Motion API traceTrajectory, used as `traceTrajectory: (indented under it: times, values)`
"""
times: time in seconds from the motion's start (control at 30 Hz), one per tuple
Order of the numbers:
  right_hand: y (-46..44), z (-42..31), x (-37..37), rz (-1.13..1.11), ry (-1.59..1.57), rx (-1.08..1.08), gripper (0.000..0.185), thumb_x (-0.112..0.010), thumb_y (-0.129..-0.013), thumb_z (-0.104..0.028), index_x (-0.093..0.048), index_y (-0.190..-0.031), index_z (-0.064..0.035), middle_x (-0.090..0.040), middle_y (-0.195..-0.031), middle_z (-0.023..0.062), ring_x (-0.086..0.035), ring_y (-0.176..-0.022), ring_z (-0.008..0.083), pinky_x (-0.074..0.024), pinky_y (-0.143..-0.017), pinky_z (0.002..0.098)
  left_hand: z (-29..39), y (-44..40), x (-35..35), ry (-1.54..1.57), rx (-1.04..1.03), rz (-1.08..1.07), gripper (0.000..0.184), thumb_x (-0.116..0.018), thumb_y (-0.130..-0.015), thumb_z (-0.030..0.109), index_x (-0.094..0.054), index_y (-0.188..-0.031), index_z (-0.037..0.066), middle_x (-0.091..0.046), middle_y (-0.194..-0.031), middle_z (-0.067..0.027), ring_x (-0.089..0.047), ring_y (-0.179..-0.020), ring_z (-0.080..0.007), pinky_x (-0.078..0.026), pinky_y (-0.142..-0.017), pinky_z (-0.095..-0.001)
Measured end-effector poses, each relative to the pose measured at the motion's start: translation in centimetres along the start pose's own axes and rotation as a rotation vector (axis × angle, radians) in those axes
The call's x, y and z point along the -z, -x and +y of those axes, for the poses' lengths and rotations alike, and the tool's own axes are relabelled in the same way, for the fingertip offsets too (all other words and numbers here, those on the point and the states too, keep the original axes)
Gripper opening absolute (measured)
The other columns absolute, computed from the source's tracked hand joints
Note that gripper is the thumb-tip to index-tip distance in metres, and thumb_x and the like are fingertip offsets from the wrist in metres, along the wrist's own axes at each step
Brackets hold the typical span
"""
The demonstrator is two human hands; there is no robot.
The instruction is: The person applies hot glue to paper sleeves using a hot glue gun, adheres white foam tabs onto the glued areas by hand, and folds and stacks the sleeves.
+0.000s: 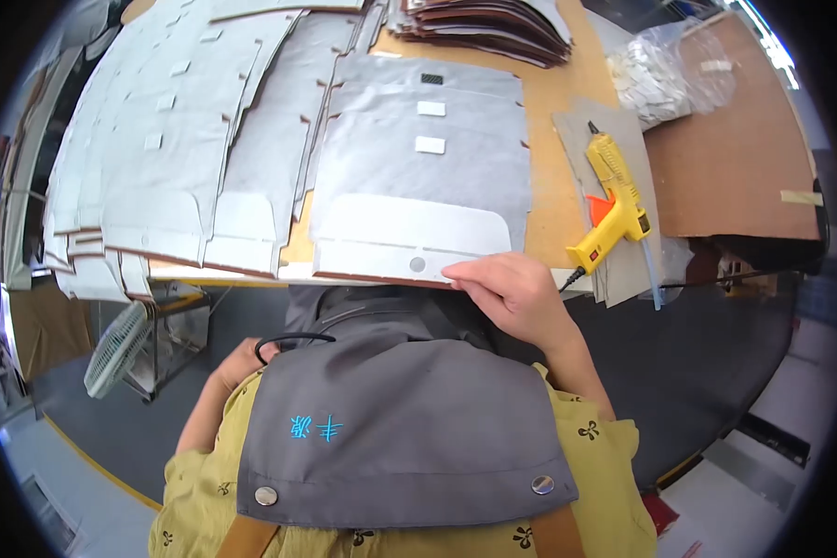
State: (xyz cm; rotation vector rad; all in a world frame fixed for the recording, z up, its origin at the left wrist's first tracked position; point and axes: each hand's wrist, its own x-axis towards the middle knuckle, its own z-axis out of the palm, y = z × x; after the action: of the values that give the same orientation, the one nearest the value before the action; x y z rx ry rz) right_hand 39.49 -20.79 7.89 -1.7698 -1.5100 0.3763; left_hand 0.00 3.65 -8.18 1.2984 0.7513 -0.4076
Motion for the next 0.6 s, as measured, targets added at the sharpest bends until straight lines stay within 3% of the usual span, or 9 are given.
traceTrajectory:
  times: [0.1, 0.13, 0.2, 0.27, 0.3, 0.37, 0.5, 0.57, 0.6]
  values:
    - [1.8, 1.2, 2.5, 0.124, 0.063, -0.124, 0.019, -0.07, -0.085, 0.001, -0.074, -0.103, -0.0038, -0.074, -0.083, 0.0079, -0.072, -0.075, 0.0211, -0.0533, -0.066, 0.0297, 1.9, 1.5, -0.2, -0.139, 0.061, 0.127, 0.025, -0.072, -0.093, 0.024, -0.069, -0.088, -0.001, -0.061, -0.077, 0.0051, -0.051, -0.077, -0.0049, -0.044, -0.07, -0.0235]
    - [2.4, 1.7, 3.3, 0.194, 0.099, -0.21, 0.019, -0.071, -0.085, 0.001, -0.074, -0.103, -0.0035, -0.074, -0.084, 0.0082, -0.072, -0.075, 0.021, -0.0531, -0.066, 0.0295, 2.0, 1.6, 0.1, -0.033, -0.026, 0.18, 0.022, -0.072, -0.092, 0.019, -0.07, -0.091, -0.003, -0.065, -0.079, 0.0007, -0.056, -0.08, -0.0071, -0.046, -0.072, -0.0249]
    - [2.8, 2.5, 4.8, 0.294, 0.215, -0.175, 0.014, -0.071, -0.087, -0.002, -0.073, -0.1, -0.0037, -0.072, -0.079, 0.0076, -0.069, -0.07, 0.0194, -0.0527, -0.065, 0.029, 5.6, 3.0, 1.1, -0.315, -0.146, 0.363, 0.019, -0.071, -0.092, 0.015, -0.07, -0.092, -0.004, -0.068, -0.079, -0.0034, -0.06, -0.08, -0.0099, -0.048, -0.071, -0.0259]
    - [3.6, 3.2, 6.6, 0.54, 0.227, -0.498, 0.009, -0.072, -0.089, -0.009, -0.069, -0.095, -0.0038, -0.068, -0.076, 0.0074, -0.065, -0.065, 0.0173, -0.0515, -0.064, 0.0283, 11.3, 5.0, 2.1, -0.583, -0.105, 0.444, 0.016, -0.069, -0.093, 0.011, -0.07, -0.09, -0.005, -0.068, -0.078, -0.0065, -0.06, -0.073, -0.0119, -0.048, -0.067, -0.0265]
    - [4.1, 4.0, 7.4, 0.553, 0.224, -0.5, 0.009, -0.072, -0.089, -0.009, -0.069, -0.095, -0.0038, -0.068, -0.076, 0.0074, -0.065, -0.065, 0.0173, -0.0515, -0.064, 0.0283, 14.0, 5.6, 2.1, -0.583, -0.203, 0.458, 0.014, -0.068, -0.092, 0.009, -0.07, -0.09, -0.004, -0.067, -0.076, -0.0065, -0.06, -0.071, -0.012, -0.047, -0.065, -0.0265]
    - [5.1, 5.8, 8.4, 0.704, 0.457, -0.815, 0.016, -0.073, -0.09, -0.016, -0.063, -0.091, -0.003, -0.065, -0.078, 0.0071, -0.061, -0.066, 0.0154, -0.0497, -0.064, 0.0286, 19.5, 5.9, 1.5, -0.555, -0.344, 0.506, 0.008, -0.068, -0.09, 0.005, -0.07, -0.088, -0.003, -0.066, -0.073, -0.0063, -0.058, -0.066, -0.011, -0.046, -0.06, -0.0266]
    - [6.1, 7.9, 7.6, 0.704, 0.565, -0.892, 0.02, -0.074, -0.089, -0.017, -0.061, -0.091, -0.0024, -0.064, -0.084, 0.0071, -0.062, -0.073, 0.0173, -0.0488, -0.067, 0.0314, 28.9, -0.2, -2.3, -0.908, -0.782, 0.506, 0.005, -0.069, -0.089, 0.006, -0.072, -0.093, 0.005, -0.065, -0.073, -0.0081, -0.059, -0.059, -0.0212, -0.046, -0.054, -0.0297]
    - [5.0, 7.0, 6.4, 0.758, 0.701, -0.615, 0.016, -0.073, -0.088, -0.014, -0.061, -0.092, -0.0028, -0.062, -0.086, 0.0074, -0.061, -0.077, 0.0219, -0.0486, -0.071, 0.0349, 31.4, -5.5, -4.0, -1.058, -0.911, 0.465, 0.011, -0.069, -0.091, 0.012, -0.072, -0.101, 0.012, -0.064, -0.075, -0.0061, -0.06, -0.06, -0.0235, -0.047, -0.053, -0.0336]
    - [4.2, 6.7, 5.9, 0.752, 0.692, -0.63, 0.016, -0.073, -0.088, -0.014, -0.061, -0.092, -0.0028, -0.062, -0.086, 0.0074, -0.061, -0.077, 0.0219, -0.0486, -0.071, 0.0349, 32.2, -7.8, -4.5, -1.191, -0.932, 0.447, 0.014, -0.068, -0.092, 0.016, -0.071, -0.106, 0.015, -0.065, -0.076, -0.0045, -0.062, -0.06, -0.0235, -0.047, -0.052, -0.0354]
